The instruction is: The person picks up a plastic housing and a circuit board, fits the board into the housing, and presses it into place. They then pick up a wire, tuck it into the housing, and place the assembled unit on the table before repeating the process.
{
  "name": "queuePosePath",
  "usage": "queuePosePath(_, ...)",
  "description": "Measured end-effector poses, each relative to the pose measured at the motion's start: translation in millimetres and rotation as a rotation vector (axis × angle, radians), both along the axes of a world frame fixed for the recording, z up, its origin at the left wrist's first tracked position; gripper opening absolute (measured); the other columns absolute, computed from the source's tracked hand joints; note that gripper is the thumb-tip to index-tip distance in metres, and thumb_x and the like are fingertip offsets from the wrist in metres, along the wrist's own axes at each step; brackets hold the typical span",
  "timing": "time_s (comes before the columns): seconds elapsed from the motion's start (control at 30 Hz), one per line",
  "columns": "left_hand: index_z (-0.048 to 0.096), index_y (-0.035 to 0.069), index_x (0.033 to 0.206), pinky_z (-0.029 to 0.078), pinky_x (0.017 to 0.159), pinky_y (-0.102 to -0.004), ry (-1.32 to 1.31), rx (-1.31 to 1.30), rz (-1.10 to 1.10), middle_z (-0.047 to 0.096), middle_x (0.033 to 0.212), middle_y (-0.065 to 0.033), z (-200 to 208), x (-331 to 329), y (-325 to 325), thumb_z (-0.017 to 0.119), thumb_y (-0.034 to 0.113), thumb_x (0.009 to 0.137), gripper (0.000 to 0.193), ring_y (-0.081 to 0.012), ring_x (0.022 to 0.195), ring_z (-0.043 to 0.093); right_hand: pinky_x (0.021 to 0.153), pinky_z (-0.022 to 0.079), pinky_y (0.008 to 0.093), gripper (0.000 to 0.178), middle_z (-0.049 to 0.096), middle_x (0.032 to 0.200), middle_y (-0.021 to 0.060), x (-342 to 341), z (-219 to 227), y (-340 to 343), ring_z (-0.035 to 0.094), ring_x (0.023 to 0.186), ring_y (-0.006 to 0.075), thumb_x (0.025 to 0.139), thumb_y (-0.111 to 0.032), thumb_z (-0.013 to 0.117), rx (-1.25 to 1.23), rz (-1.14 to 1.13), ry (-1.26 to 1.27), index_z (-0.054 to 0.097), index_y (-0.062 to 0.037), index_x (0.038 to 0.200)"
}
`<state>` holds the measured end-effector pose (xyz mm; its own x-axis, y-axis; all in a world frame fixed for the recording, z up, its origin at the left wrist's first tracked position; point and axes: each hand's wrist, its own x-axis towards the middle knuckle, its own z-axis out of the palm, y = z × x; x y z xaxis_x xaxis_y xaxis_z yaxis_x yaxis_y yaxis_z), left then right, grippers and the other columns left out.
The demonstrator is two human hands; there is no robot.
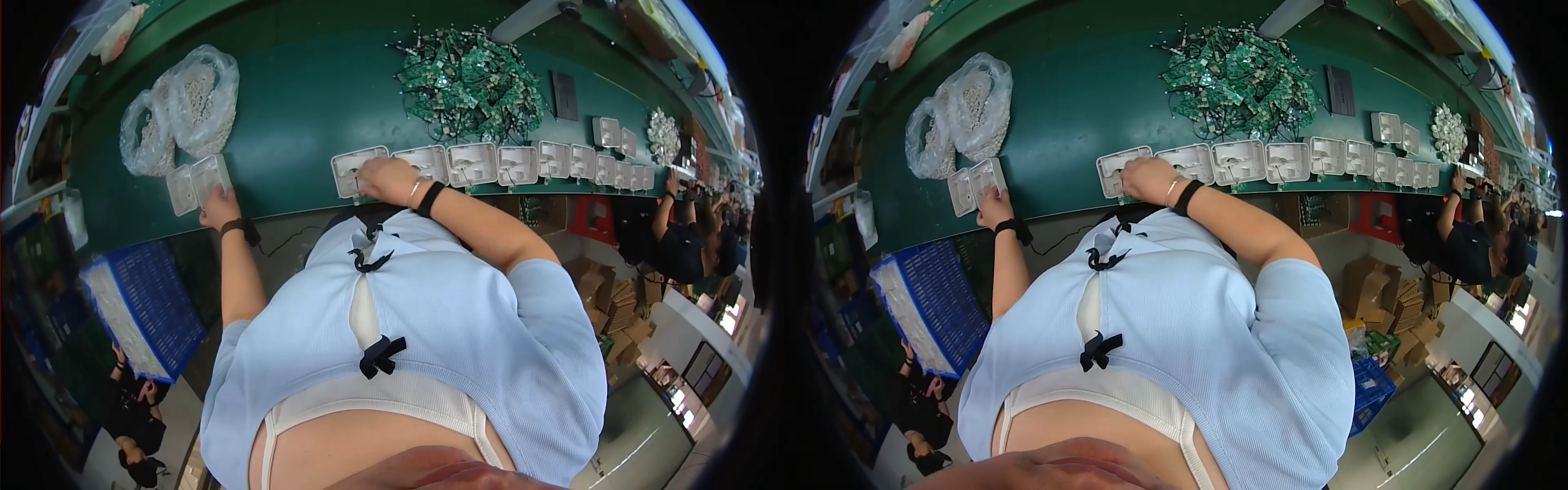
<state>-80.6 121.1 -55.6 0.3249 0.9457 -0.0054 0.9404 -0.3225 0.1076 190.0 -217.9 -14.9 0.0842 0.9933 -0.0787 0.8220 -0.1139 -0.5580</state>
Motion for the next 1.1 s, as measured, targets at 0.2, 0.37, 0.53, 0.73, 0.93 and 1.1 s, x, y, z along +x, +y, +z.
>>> queuePosePath(0.2,0.075,0.014,0.103,0.033,0.104,-0.0478,-0.217,0.021,-0.318,0.073,0.101,-0.0047,0,-5,-40,0.074,0.033,0.085,0.026,-0.024,0.099,0.067,0.068,0.054,0.0443,0.031,0.072,0.083,0.0145,83,-2,-58,0.068,0.069,0.0352,0.09,-0.025,0.073,0.267,-1.24,0.146,0.066,-0.0066,0.113)
queuePosePath(0.37,0.075,0.013,0.099,0.03,0.108,-0.0477,-0.279,0.009,-0.58,0.072,0.1,-0.0018,15,18,-97,0.076,0.028,0.084,0.022,-0.0217,0.097,0.067,0.071,0.055,0.0425,0.034,0.068,0.081,0.0123,146,14,-88,0.069,0.08,0.0332,0.089,-0.022,0.072,0.261,-1.31,-0.211,0.065,-0.0073,0.118)
queuePosePath(0.53,0.073,0.012,0.093,0.03,0.109,-0.054,-0.314,-0.044,-0.709,0.07,0.092,-0.0043,16,41,-118,0.073,0.027,0.083,0.018,-0.0262,0.095,0.066,0.073,0.056,0.0432,0.035,0.066,0.082,0.0122,213,11,-93,0.068,0.083,0.0365,0.086,-0.022,0.073,0.038,-1.19,-0.636,0.067,-0.0078,0.117)
queuePosePath(0.73,0.073,0.013,0.1,0.03,0.109,-0.0535,-0.211,-0.105,-0.752,0.068,0.1,-0.0048,4,39,-122,0.075,0.022,0.081,0.021,-0.0281,0.104,0.062,0.075,0.059,0.0407,0.028,0.071,0.098,0.0133,239,24,-103,0.07,0.085,0.0343,0.088,-0.018,0.074,-0.008,-0.849,-0.192,0.07,-0.0065,0.113)
queuePosePath(0.93,0.053,0.011,0.136,0.029,0.113,-0.0546,-0.365,-0.019,-0.576,0.055,0.132,-0.0172,10,46,-129,0.086,0.021,0.069,0.076,-0.0381,0.125,0.05,0.076,0.061,0.0307,0.016,0.072,0.105,0.0094,217,41,-82,0.072,0.092,0.0232,0.096,-0.011,0.067,0.416,-1.079,1.279,0.068,-0.0028,0.11)
queuePosePath(1.1,0.028,0.002,0.153,0.03,0.116,-0.0536,-0.466,-0.162,-0.381,0.041,0.145,-0.028,-4,46,-116,0.092,0.023,0.058,0.117,-0.0443,0.135,0.042,0.078,0.061,0.027,0.011,0.072,0.103,0.008,184,69,-52,0.072,0.095,0.0194,0.1,-0.008,0.063,0.622,-0.896,1.959,0.067,-0.0014,0.108)
